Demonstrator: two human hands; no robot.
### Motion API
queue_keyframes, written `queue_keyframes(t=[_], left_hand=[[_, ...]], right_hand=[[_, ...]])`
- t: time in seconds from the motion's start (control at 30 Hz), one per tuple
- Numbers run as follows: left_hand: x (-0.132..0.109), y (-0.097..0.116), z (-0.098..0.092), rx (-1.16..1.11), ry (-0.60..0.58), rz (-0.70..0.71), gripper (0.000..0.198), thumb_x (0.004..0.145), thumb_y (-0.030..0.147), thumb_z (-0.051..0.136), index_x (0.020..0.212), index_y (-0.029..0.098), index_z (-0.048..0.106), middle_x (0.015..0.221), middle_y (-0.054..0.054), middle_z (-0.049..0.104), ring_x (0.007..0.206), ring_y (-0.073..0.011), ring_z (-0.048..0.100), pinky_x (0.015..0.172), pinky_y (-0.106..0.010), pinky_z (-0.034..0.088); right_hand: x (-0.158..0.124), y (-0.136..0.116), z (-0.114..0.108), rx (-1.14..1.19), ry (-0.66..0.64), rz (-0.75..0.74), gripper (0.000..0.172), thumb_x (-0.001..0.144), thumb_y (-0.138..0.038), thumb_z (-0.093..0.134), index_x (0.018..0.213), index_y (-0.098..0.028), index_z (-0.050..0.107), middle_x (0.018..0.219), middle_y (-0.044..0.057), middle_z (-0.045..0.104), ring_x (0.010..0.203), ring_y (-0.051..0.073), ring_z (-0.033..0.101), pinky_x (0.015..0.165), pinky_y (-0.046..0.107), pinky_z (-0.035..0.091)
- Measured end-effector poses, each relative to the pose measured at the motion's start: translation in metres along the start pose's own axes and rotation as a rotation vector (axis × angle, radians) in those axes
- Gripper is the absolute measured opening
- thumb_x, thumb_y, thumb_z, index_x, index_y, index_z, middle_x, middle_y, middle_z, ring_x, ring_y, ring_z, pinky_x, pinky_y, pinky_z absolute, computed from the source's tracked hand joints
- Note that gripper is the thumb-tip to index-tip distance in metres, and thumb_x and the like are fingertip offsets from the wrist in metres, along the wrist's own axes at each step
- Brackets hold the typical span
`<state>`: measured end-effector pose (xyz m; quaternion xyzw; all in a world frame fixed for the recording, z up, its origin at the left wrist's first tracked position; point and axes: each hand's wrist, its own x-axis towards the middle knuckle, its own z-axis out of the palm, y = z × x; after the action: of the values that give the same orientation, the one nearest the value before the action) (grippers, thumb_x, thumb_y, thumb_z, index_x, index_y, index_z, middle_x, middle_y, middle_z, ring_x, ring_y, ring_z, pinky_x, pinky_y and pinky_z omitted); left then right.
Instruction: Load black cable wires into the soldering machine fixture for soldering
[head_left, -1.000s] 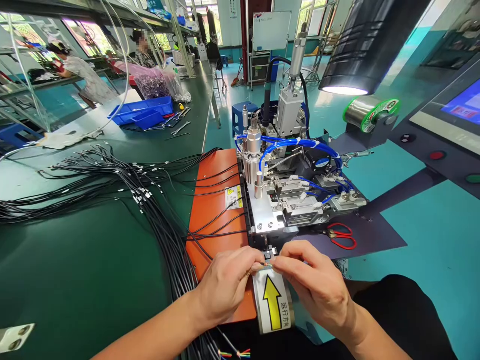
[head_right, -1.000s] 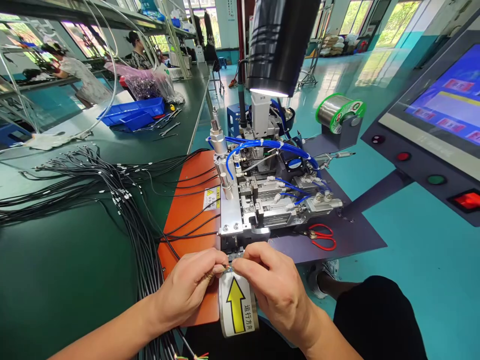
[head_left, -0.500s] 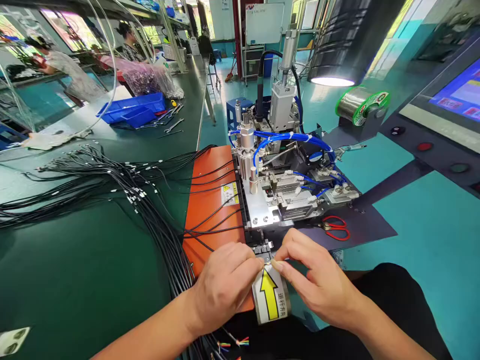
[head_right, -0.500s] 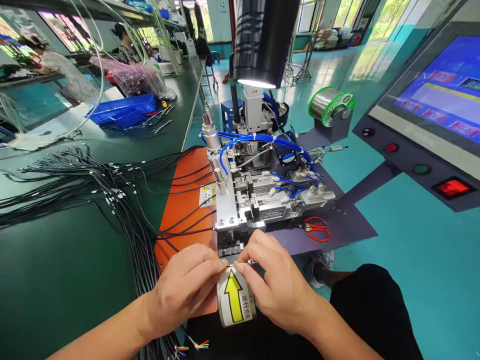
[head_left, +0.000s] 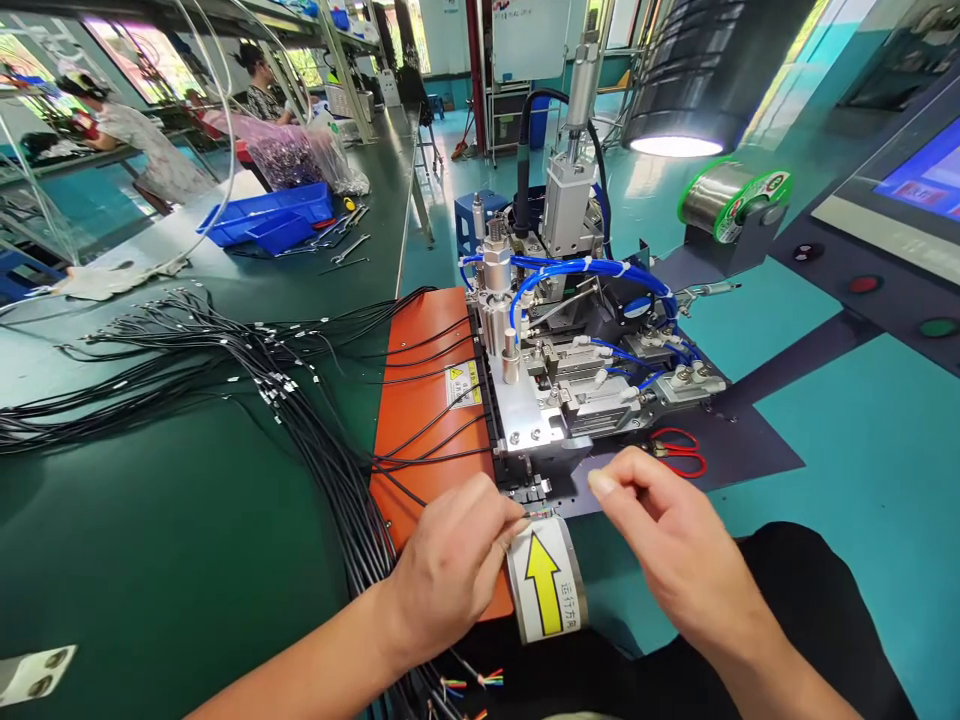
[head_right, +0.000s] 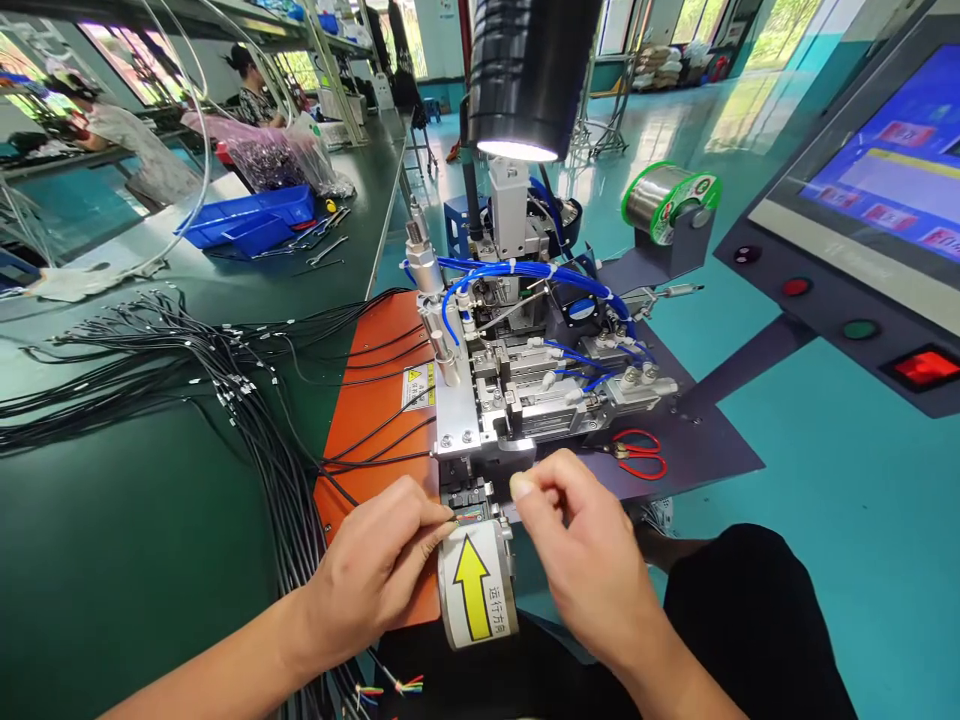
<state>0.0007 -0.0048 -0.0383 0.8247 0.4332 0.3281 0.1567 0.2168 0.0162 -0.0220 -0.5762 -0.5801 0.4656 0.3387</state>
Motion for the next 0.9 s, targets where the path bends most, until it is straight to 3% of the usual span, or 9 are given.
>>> queue_keyframes(t=[0.17,0.33,0.9], left_hand=[[0.0,-0.002,0.003,-0.1,0.008,-0.116,0.01,0.097,0.012,0.05,0.097,0.015,0.059,0.082,-0.003,0.054,0.072,-0.0142,0.051,0.066,-0.027,0.042],[0.0,-0.001,0.004,-0.121,-0.003,-0.147,0.008,0.098,0.014,0.051,0.095,0.016,0.059,0.082,-0.002,0.053,0.073,-0.0137,0.051,0.067,-0.027,0.042],[-0.001,-0.001,0.006,-0.11,-0.008,-0.128,0.008,0.097,0.013,0.051,0.096,0.015,0.059,0.082,-0.003,0.053,0.073,-0.0136,0.051,0.067,-0.027,0.042]], right_hand=[[0.0,0.013,0.0,0.235,-0.122,0.086,0.03,0.094,-0.05,0.056,0.088,-0.022,0.062,0.084,-0.002,0.055,0.078,0.014,0.048,0.07,0.025,0.04],[-0.003,0.007,0.014,0.366,-0.221,0.145,0.03,0.094,-0.048,0.058,0.086,-0.02,0.064,0.079,-0.002,0.056,0.074,0.013,0.048,0.066,0.023,0.04],[0.004,0.0,0.023,0.427,-0.259,0.176,0.033,0.094,-0.045,0.059,0.079,-0.016,0.062,0.075,-0.003,0.057,0.07,0.011,0.048,0.063,0.021,0.04]])
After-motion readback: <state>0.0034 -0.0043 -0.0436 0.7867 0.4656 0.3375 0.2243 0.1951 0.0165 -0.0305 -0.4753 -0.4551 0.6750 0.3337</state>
